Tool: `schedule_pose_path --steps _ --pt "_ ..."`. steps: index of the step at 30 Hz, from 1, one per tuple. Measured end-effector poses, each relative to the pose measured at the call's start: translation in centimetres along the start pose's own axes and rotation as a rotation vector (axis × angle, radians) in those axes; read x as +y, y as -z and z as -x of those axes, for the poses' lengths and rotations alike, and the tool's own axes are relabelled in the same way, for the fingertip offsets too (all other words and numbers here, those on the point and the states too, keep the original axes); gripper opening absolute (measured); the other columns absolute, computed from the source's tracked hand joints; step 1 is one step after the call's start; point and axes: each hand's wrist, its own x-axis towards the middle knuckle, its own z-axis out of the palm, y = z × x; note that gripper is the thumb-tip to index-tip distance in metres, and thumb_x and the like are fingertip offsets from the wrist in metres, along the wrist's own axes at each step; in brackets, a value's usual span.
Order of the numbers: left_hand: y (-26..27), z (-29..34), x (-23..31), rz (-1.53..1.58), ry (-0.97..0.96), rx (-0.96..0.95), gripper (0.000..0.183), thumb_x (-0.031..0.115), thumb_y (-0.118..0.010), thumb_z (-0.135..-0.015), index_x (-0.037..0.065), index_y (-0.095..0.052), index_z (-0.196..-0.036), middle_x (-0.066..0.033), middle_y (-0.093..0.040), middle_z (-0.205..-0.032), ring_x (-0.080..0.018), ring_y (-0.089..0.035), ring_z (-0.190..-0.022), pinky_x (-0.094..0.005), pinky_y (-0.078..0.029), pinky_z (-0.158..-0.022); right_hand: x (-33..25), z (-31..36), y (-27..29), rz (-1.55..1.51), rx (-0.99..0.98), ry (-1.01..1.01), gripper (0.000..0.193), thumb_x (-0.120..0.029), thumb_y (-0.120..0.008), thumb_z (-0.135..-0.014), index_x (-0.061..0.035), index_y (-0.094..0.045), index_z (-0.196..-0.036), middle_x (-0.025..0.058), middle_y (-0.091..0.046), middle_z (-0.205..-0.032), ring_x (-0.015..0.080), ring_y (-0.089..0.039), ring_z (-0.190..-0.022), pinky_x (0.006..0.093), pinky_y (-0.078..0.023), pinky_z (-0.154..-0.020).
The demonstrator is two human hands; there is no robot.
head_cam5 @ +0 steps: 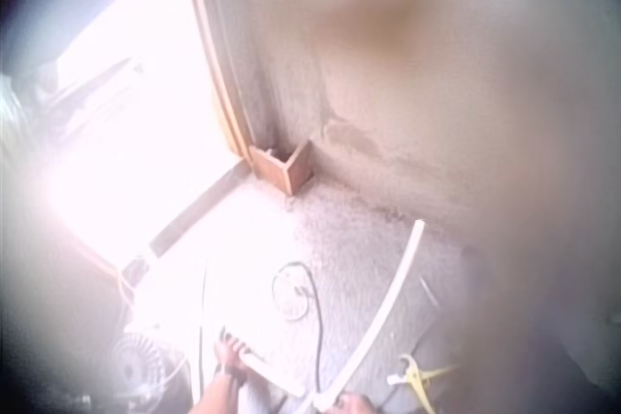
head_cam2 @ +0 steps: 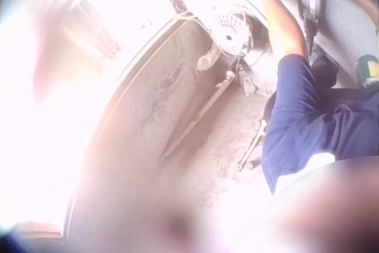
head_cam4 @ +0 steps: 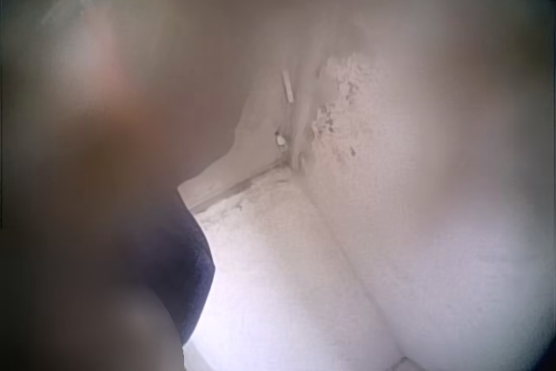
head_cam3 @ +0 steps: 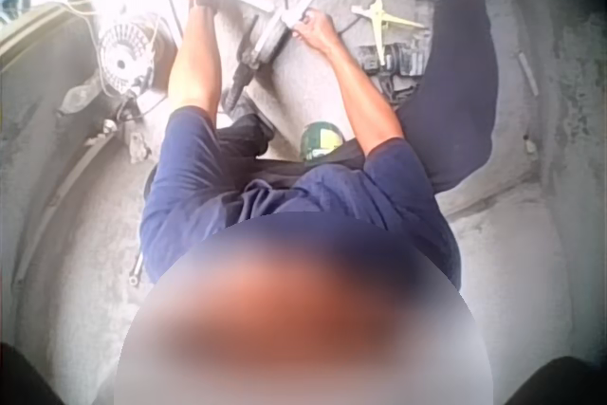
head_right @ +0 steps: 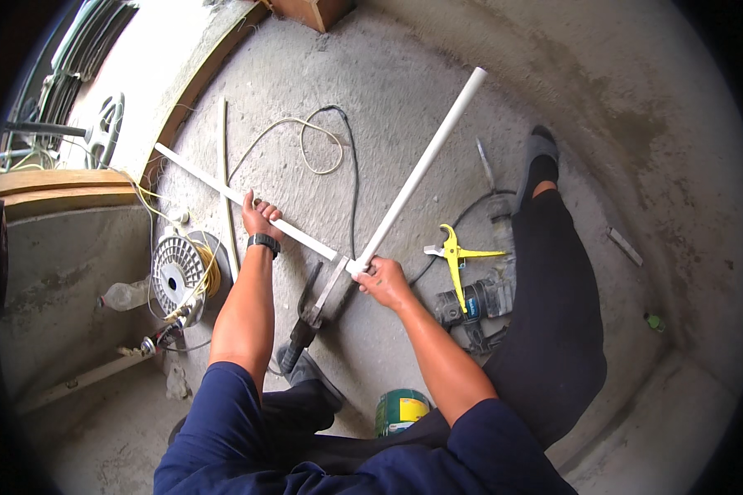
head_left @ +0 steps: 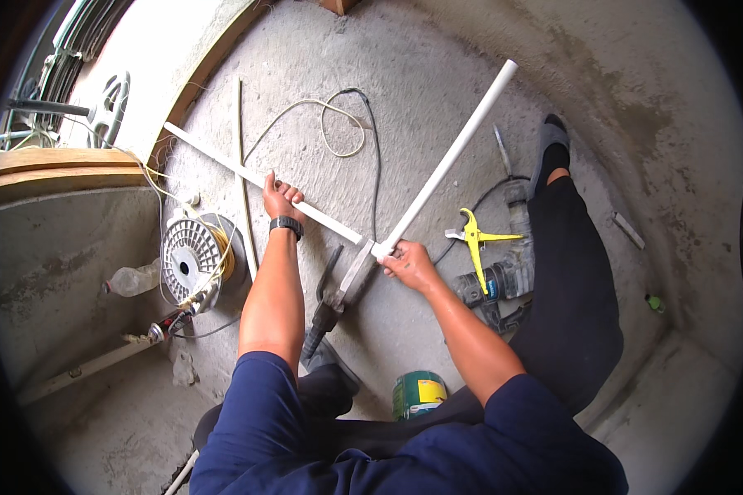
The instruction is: The person measures and cuts white PVC pipes, then fits them into a pre-cut channel in a concrete wall. They use a tape measure, pipe cutter, and hammer to prepare and install the pipe segments.
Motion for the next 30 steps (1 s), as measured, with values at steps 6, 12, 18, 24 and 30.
schedule_pose_path --steps 6,12,18,24,30 --pt "-1.0 0.8 0.2 -0.125 -0.019 0.151 0.030 0.035 -0.053 -0.104 0.014 -0.042 -0.087 0.0017 -0.037 -0.066 -0.0130 -0.039 -0.052 -0.0316 -0.039 -0.050 0.2 0.0 0.1 0.025 0.019 0.026 0.024 -0.012 -0.076 -0.089 0.0034 -0.071 -0.107 0.0073 -0.073 -0.085 0.0117 -0.068 -0.068 0.0282 -0.056 -0.062" --pt "-3.3 1.9 -0.7 -0.451 0.098 0.450 0.058 0.036 -0.065 -0.092 0.000 -0.055 -0.136 -0.0166 -0.062 -0.113 -0.0304 -0.060 -0.086 -0.0479 -0.051 -0.086 0.2 0.3 -0.3 0.046 0.046 0.058 0.023 -0.013 -0.077 -0.089 0.0028 -0.072 -0.105 0.0077 -0.073 -0.084 0.0118 -0.068 -0.067 0.0281 -0.056 -0.062" --pt "-3.8 2.9 -2.7 -0.653 -0.094 0.587 0.067 0.038 -0.079 -0.079 -0.020 -0.065 -0.108 -0.0277 -0.071 -0.106 -0.0350 -0.070 -0.089 -0.0466 -0.056 -0.083 0.8 0.5 -1.0 -0.020 0.081 0.032 0.023 -0.011 -0.076 -0.090 0.0022 -0.072 -0.108 0.0050 -0.072 -0.085 0.0100 -0.066 -0.067 0.0260 -0.055 -0.061" --pt "-3.2 3.7 -2.7 -0.496 -0.021 0.437 0.050 0.042 -0.079 -0.082 -0.004 -0.059 -0.088 -0.0107 -0.050 -0.063 -0.0250 -0.049 -0.048 -0.0374 -0.044 -0.044 1.3 0.3 -0.7 -0.034 0.071 0.050 0.024 -0.010 -0.076 -0.091 0.0017 -0.072 -0.112 0.0035 -0.071 -0.088 0.0086 -0.065 -0.067 0.0247 -0.055 -0.060" --pt "-2.2 3.6 -2.5 -0.205 0.017 0.255 0.038 0.038 -0.072 -0.092 0.012 -0.046 -0.083 0.0005 -0.032 -0.062 -0.0125 -0.034 -0.049 -0.0306 -0.034 -0.042 1.3 0.1 -0.8 -0.043 0.070 0.039 0.024 -0.011 -0.076 -0.091 0.0018 -0.072 -0.110 0.0041 -0.072 -0.086 0.0092 -0.066 -0.067 0.0259 -0.055 -0.060"
